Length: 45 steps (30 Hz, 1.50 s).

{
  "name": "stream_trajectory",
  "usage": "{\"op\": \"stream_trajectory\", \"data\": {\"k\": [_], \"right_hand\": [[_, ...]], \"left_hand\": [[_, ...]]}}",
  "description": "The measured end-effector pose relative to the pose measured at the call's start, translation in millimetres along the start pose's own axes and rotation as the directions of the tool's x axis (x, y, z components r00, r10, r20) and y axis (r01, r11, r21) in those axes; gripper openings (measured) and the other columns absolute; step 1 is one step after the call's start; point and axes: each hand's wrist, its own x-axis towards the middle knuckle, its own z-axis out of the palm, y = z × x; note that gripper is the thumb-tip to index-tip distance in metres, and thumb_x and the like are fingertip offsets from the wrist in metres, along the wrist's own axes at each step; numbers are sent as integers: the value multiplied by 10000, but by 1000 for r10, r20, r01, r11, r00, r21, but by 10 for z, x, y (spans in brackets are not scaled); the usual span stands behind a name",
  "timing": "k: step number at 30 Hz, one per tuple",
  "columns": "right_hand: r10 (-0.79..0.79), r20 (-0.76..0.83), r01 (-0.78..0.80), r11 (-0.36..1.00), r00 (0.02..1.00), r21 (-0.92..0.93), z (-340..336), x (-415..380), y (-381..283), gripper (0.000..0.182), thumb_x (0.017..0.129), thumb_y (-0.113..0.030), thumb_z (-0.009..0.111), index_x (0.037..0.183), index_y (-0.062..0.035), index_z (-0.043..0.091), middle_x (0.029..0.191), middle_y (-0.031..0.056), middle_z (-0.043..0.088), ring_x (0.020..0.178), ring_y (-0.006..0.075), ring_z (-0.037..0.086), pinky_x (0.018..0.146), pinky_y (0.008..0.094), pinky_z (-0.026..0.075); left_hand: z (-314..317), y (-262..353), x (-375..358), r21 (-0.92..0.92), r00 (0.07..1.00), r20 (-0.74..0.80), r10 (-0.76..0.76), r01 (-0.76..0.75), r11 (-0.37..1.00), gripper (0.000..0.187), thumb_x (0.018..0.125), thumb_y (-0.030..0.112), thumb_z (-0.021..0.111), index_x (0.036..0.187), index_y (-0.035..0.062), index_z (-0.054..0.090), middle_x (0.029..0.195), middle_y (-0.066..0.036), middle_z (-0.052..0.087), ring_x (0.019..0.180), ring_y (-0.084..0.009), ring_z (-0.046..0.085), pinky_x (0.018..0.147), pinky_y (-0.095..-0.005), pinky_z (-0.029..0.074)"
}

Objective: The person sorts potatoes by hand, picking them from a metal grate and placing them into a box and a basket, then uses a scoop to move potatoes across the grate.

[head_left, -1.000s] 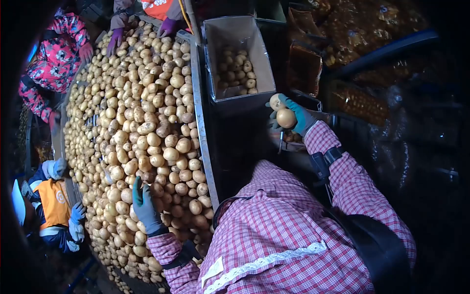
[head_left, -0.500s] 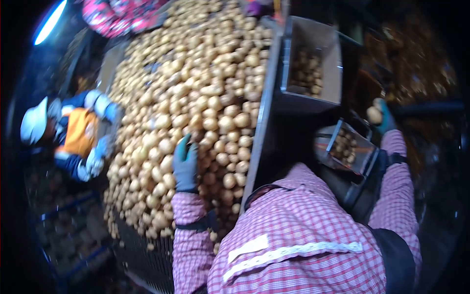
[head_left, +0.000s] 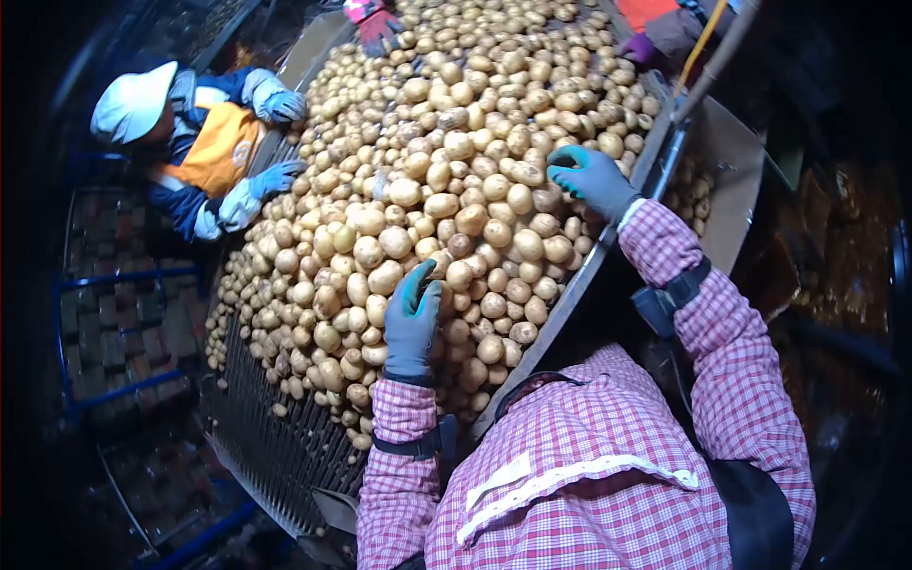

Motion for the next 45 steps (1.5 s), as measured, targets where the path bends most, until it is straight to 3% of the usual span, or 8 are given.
{"op": "stream_trajectory", "data": {"k": [5,14,18,23,31,36,39,45], "right_hand": [[-132,60,145,891,989,-430,449,529,-35,478,844,-338,699,1195,-15,659,1147,204,680,1062,334,658,952,408,503],[-28,134,43,993,991,-109,295,644,84,416,867,-306,704,1161,-12,684,1089,146,706,980,243,679,884,343,525],[-44,41,47,995,998,-84,198,654,-49,376,870,-282,701,1128,-9,679,1051,148,712,945,238,687,856,347,534],[-67,86,79,985,994,-153,462,1069,-323,372,876,-303,670,1137,-37,673,1083,181,693,980,301,676,889,373,520],[-61,225,201,706,972,-679,1295,1566,-477,523,819,-378,643,1261,-99,623,1241,174,649,1127,337,630,964,414,497],[101,427,-114,994,899,5,949,1760,-436,363,826,-346,710,1101,-109,715,950,102,704,713,217,665,648,330,558],[79,620,-479,714,780,511,590,1511,-429,340,987,-334,557,1197,-96,678,981,73,699,679,172,661,558,279,558],[-45,567,-513,373,823,774,172,887,-508,464,1007,-329,505,1273,40,593,1149,180,673,882,280,715,701,359,627]], "left_hand": [[-368,29,-104,-63,986,-144,-79,70,996,365,963,86,613,1308,-31,593,1251,-99,636,1129,-150,599,968,-278,490],[20,-90,1410,259,992,-28,125,-113,959,348,931,151,665,1257,36,637,1191,-118,673,1058,-165,645,915,-285,511],[401,-58,1893,701,982,27,189,-153,696,439,836,270,683,1220,62,638,1200,-169,609,1063,-370,607,921,-442,501],[816,246,1481,543,931,291,222,-352,763,446,838,266,701,1244,94,636,1234,-160,619,1103,-357,605,968,-425,494],[156,333,1123,504,973,62,222,-223,835,369,881,153,664,1241,75,644,1255,-173,627,1180,-331,593,1018,-400,472],[-182,91,1584,670,963,24,267,-214,711,402,840,163,675,1231,87,625,1266,-162,614,1165,-355,573,1013,-443,457],[-119,-134,1902,740,966,110,235,-237,629,507,783,143,694,1281,118,602,1301,-139,599,1215,-339,546,1048,-436,428],[34,-244,2201,841,977,168,128,-210,498,573,731,172,699,1294,128,600,1211,-130,610,1151,-327,575,1003,-419,460]]}}
